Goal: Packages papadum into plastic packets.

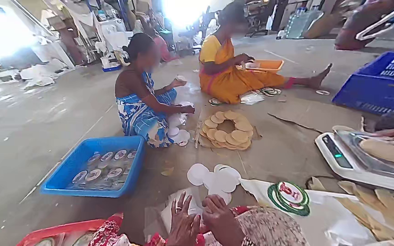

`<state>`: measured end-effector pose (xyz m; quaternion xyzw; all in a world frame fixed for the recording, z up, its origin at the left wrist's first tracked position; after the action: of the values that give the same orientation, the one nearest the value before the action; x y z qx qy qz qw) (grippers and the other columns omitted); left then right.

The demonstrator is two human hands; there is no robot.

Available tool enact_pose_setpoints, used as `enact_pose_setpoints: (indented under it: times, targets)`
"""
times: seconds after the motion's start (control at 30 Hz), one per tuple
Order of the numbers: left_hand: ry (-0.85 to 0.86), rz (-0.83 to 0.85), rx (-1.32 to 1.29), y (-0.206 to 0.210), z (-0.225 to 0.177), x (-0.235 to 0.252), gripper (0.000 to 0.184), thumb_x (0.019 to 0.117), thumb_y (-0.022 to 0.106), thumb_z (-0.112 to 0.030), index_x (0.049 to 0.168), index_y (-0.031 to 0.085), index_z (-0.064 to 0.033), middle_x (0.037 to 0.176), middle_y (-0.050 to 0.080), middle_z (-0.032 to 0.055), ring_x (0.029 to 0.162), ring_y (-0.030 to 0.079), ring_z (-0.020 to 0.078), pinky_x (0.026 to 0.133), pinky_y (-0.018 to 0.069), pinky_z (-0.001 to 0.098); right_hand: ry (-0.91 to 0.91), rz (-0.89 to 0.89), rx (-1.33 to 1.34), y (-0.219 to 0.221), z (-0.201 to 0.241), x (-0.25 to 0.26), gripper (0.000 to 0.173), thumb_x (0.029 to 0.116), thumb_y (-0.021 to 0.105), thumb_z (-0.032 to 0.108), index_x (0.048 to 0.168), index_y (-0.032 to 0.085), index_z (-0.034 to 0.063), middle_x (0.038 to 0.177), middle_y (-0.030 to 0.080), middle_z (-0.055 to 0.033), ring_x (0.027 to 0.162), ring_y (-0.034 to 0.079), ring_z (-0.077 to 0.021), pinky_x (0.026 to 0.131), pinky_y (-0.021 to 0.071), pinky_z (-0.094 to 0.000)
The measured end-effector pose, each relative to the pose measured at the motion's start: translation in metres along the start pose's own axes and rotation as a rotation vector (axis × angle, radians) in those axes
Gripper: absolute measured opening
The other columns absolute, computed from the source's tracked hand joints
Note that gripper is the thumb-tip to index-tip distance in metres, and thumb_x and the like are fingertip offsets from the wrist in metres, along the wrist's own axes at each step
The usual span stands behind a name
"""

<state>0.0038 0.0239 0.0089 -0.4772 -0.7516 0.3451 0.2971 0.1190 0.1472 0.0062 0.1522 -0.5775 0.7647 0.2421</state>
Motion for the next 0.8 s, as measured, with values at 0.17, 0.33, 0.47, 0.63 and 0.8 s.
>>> enact_pose_setpoints:
  times: [0.17, 0.33, 0.47, 0.63, 0.8]
  targets:
    - [-0.134, 0.01, -0.028, -0.005, 0.011, 0.002, 0.034, 0.1017, 0.056, -0.031, 0.104, 0.08, -0.0071, 0.139, 0.064, 0.0159, 0.14, 0.046, 0.0421, 0.115, 0.0282, 0.0647, 0.094, 0.1, 0.203, -0.008, 0.011, 0.004, 0.007, 0.0876, 0.074, 0.01, 0.089, 0.078, 0.0045, 0.112, 0.074, -0.0167, 0.108, 0.07, -0.0362, 0.094, 0.0561, -0.0528]
    - [-0.129, -0.098, -0.295, -0.016, 0.005, 0.003, 0.034, 0.0916, 0.053, 0.009, 0.121, 0.069, 0.0083, 0.111, 0.072, 0.022, 0.088, 0.072, 0.0294, 0.086, 0.058, 0.0463, 0.392, 0.105, 0.373, -0.01, -0.006, 0.002, 0.067, 0.0826, 0.083, 0.018, 0.14, 0.057, -0.0049, 0.128, 0.069, -0.0207, 0.116, 0.067, -0.0395, 0.105, 0.0482, -0.0584]
    - [-0.118, -0.127, -0.482, -0.015, 0.009, 0.003, 0.027, 0.0927, 0.056, 0.008, 0.113, 0.072, 0.0075, 0.123, 0.068, 0.0218, 0.094, 0.072, 0.023, 0.088, 0.0594, 0.0387, 0.441, 0.193, 0.298, -0.007, -0.019, -0.004, 0.019, 0.0961, 0.064, 0.011, 0.104, 0.075, -0.0026, 0.096, 0.075, -0.0206, 0.095, 0.072, -0.0402, 0.092, 0.0527, -0.0602]
    - [-0.03, -0.215, -0.332, -0.014, 0.001, 0.003, 0.02, 0.0924, 0.059, 0.007, 0.095, 0.078, 0.0053, 0.133, 0.064, 0.0257, 0.107, 0.07, 0.0361, 0.095, 0.0547, 0.0518, 0.38, 0.173, 0.233, -0.017, -0.013, -0.003, 0.017, 0.0938, 0.065, 0.01, 0.097, 0.076, -0.0036, 0.091, 0.075, -0.0215, 0.089, 0.073, -0.0415, 0.084, 0.0545, -0.061]
    - [0.027, -0.219, -0.381, -0.018, 0.0, 0.005, 0.024, 0.0908, 0.054, 0.013, 0.099, 0.076, 0.0091, 0.133, 0.064, 0.0263, 0.118, 0.067, 0.0367, 0.1, 0.054, 0.0491, 0.372, 0.158, 0.249, -0.025, -0.012, -0.004, 0.019, 0.095, 0.064, 0.011, 0.099, 0.076, -0.0045, 0.092, 0.075, -0.0221, 0.089, 0.074, -0.042, 0.081, 0.0561, -0.0622]
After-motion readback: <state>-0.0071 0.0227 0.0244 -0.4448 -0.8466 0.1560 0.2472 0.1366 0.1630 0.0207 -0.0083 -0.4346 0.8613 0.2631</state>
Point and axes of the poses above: each hand's wrist, its own x-axis towards the middle knuckle, its own y-axis out of the palm, z = x × y, the point moved 3 cm from there along x, towards the middle knuckle
